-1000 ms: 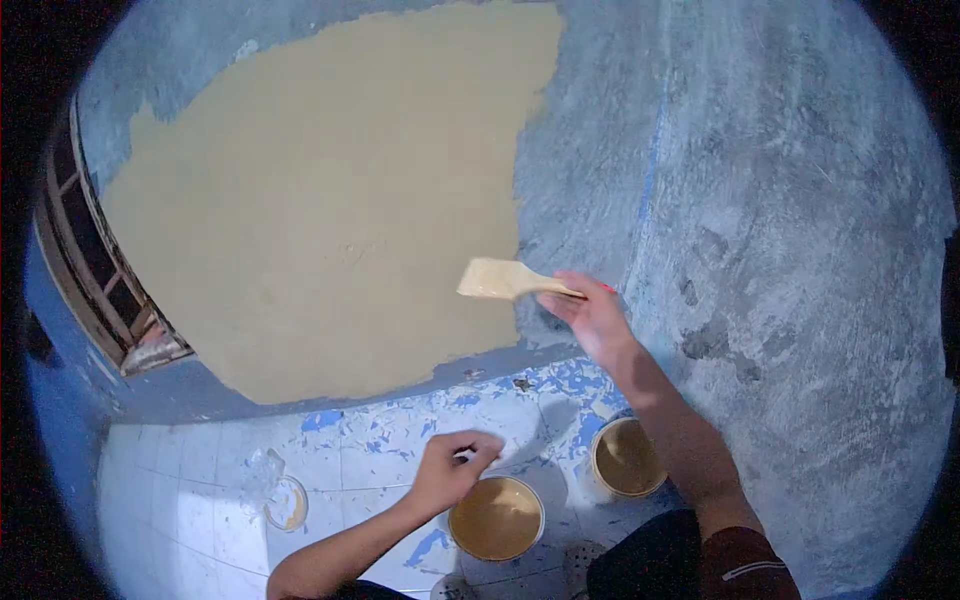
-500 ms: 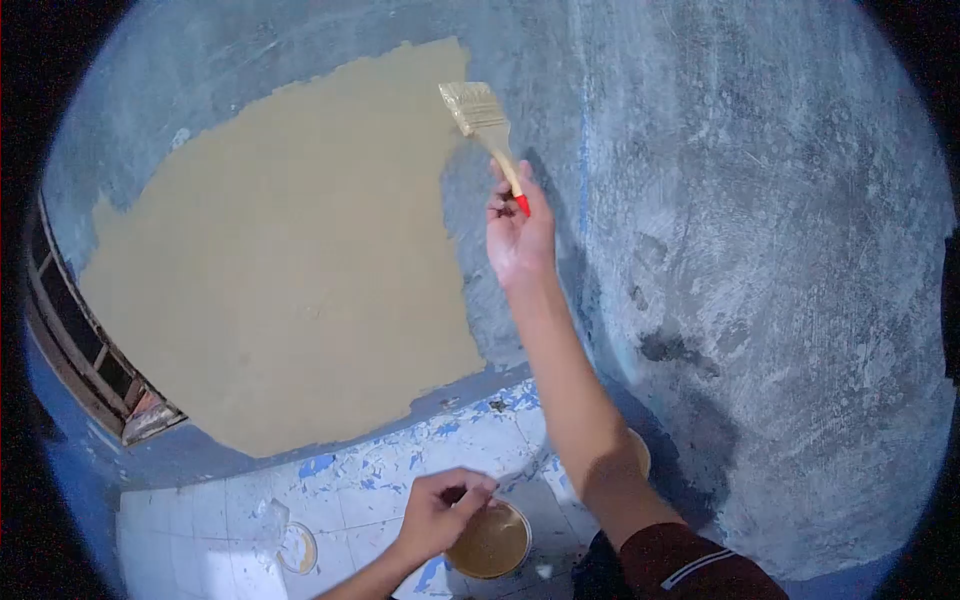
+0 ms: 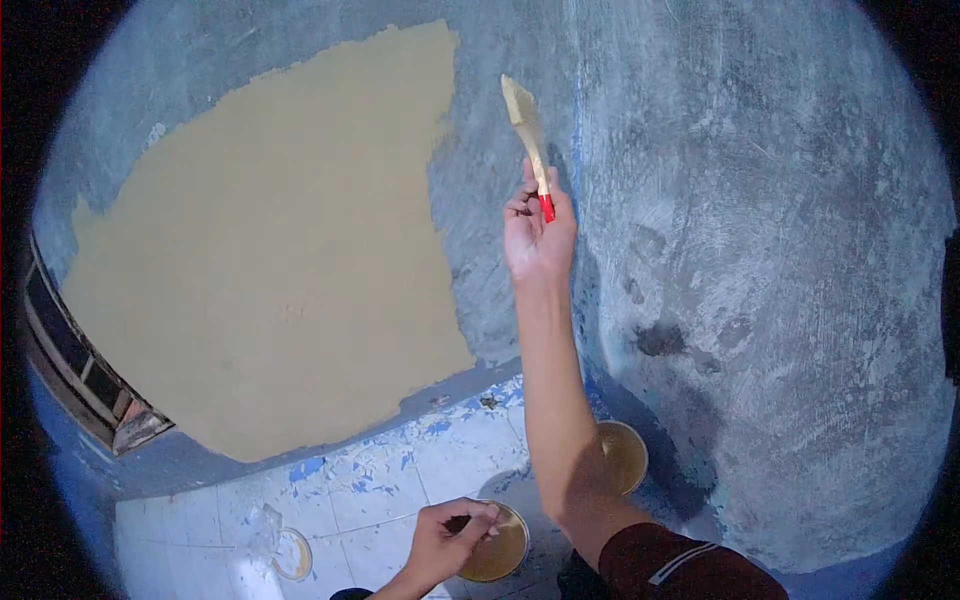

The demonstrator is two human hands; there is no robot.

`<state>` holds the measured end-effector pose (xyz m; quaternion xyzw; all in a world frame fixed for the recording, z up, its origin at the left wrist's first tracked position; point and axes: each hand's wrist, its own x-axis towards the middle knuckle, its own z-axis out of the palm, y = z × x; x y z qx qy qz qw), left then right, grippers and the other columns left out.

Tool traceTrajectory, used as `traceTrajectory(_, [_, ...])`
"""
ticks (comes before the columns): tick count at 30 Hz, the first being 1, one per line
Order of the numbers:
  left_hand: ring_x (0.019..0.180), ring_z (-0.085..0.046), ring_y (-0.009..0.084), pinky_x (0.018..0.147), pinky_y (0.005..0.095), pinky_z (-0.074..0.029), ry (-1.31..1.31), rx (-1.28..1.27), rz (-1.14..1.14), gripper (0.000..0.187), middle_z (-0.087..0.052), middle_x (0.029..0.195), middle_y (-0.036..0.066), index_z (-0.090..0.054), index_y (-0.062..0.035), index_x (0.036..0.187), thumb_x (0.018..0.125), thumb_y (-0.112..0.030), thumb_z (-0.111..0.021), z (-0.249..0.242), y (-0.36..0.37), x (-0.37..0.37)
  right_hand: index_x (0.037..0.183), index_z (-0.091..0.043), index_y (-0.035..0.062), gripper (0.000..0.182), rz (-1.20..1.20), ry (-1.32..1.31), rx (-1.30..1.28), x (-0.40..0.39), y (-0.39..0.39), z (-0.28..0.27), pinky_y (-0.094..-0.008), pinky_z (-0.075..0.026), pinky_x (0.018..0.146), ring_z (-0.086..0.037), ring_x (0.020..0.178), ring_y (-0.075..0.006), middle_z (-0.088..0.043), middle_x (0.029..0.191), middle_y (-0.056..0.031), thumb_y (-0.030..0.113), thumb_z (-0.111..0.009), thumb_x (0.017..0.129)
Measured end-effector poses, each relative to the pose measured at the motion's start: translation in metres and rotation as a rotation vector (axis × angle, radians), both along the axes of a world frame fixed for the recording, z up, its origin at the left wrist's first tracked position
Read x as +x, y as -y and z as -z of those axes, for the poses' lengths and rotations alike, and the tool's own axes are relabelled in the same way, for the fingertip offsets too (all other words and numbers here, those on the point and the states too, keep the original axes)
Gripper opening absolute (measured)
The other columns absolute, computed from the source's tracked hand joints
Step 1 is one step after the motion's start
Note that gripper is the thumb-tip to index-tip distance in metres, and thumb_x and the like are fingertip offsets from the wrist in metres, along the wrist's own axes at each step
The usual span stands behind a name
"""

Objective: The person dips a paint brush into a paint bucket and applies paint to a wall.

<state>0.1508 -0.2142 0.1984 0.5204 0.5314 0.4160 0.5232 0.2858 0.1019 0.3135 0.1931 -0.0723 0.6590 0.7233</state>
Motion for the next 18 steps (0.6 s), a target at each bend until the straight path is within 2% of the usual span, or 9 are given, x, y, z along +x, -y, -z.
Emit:
traceTrajectory(1, [0.069,-0.06,0.0087,0.065,0.0229,-0.048,0.072,-0.017,-0.008,0.018,-0.066,0.075,0.005,-0.068,0.0039,0.091,0.092,-0.013,-0.062,0.001,-0.001,0.004,0.118,-0.05,-0.0019,0.027,0.012,0.016,-0.028,-0.002,0.003,-0.003,-0.0259,-0.05,0.074,-0.058,0.083,-0.0166,-0.055,0.121,-0.0208,0.003,-0.051,0.092])
traceTrajectory(6, [0.069,-0.06,0.0088,0.065,0.0228,-0.049,0.047,-0.019,0.072,0.018,-0.066,0.074,0.005,-0.068,0.0036,0.091,0.092,-0.013,-0.062,0.012,-0.005,0.009,0.124,-0.047,-0.0001,0.032,0.008,0.066,-0.142,-0.014,0.009,-0.007,-0.0254,-0.051,0.075,-0.057,0.083,-0.0153,-0.055,0.121,-0.0189,0.002,-0.055,0.092])
traceTrajectory(8, [0.069,-0.06,0.0088,0.065,0.0228,-0.049,-0.006,-0.002,0.11,0.018,-0.066,0.074,0.005,-0.068,0.0034,0.09,0.092,-0.014,-0.062,0.012,-0.006,0.008,0.123,-0.048,-0.002,0.032,0.032,0.047,-0.081,-0.019,0.005,-0.002,-0.0248,-0.053,0.08,-0.059,0.091,-0.0165,-0.056,0.119,-0.0181,0.001,-0.056,0.091])
traceTrajectory(10, [0.067,-0.06,0.0109,0.065,0.0258,-0.049,0.081,-0.054,0.06,0.016,-0.066,0.072,0.007,-0.068,0.0044,0.086,0.091,-0.01,-0.062,0.008,-0.004,0.009,0.121,-0.05,-0.0035,0.03,0.033,0.026,-0.091,-0.021,0.007,-0.004,-0.0248,-0.054,0.082,-0.06,0.096,-0.0177,-0.056,0.118,-0.0176,0.001,-0.056,0.092])
traceTrajectory(12, [0.066,-0.06,0.0112,0.064,0.0258,-0.049,-0.004,-0.032,0.05,0.018,-0.066,0.072,0.007,-0.068,0.0047,0.085,0.092,-0.011,-0.062,0.003,-0.004,0.01,0.119,-0.051,-0.005,0.028,0.014,0.005,-0.101,-0.026,0.01,-0.006,-0.0248,-0.055,0.084,-0.06,0.101,-0.0188,-0.057,0.116,-0.0171,0.002,-0.056,0.092])
traceTrajectory(14, [0.065,-0.059,0.0125,0.064,0.0269,-0.049,0.017,0.041,0.053,0.025,-0.065,0.071,0.008,-0.067,0.0059,0.084,0.094,-0.015,-0.058,0.006,-0.003,0.007,0.113,-0.053,-0.0073,0.023,-0.11,-0.03,-0.105,-0.031,0.014,-0.009,-0.025,-0.055,0.086,-0.059,0.108,-0.0201,-0.058,0.114,-0.0162,0.003,-0.056,0.092])
traceTrajectory(16, [0.064,-0.059,0.0135,0.063,0.0277,-0.049,0.002,0.052,0.054,0.029,-0.065,0.07,0.008,-0.067,0.0065,0.084,0.096,-0.017,-0.055,0.005,-0.005,0.003,0.112,-0.054,-0.0052,0.022,-0.144,-0.062,-0.131,-0.034,0.013,-0.01,-0.0249,-0.055,0.081,-0.06,0.102,-0.0176,-0.059,0.112,-0.0149,0.004,-0.057,0.092])
traceTrajectory(18, [0.063,-0.059,0.0145,0.062,0.0285,-0.049,-0.011,0.054,0.04,0.034,-0.064,0.069,0.008,-0.066,0.0071,0.083,0.098,-0.02,-0.052,0.003,-0.004,-0.001,0.112,-0.055,-0.0008,0.021,-0.059,0.133,-0.103,-0.039,0.01,-0.005,-0.0272,-0.051,0.076,-0.059,0.094,-0.0157,-0.061,0.109,-0.0116,0.01,-0.056,0.094])
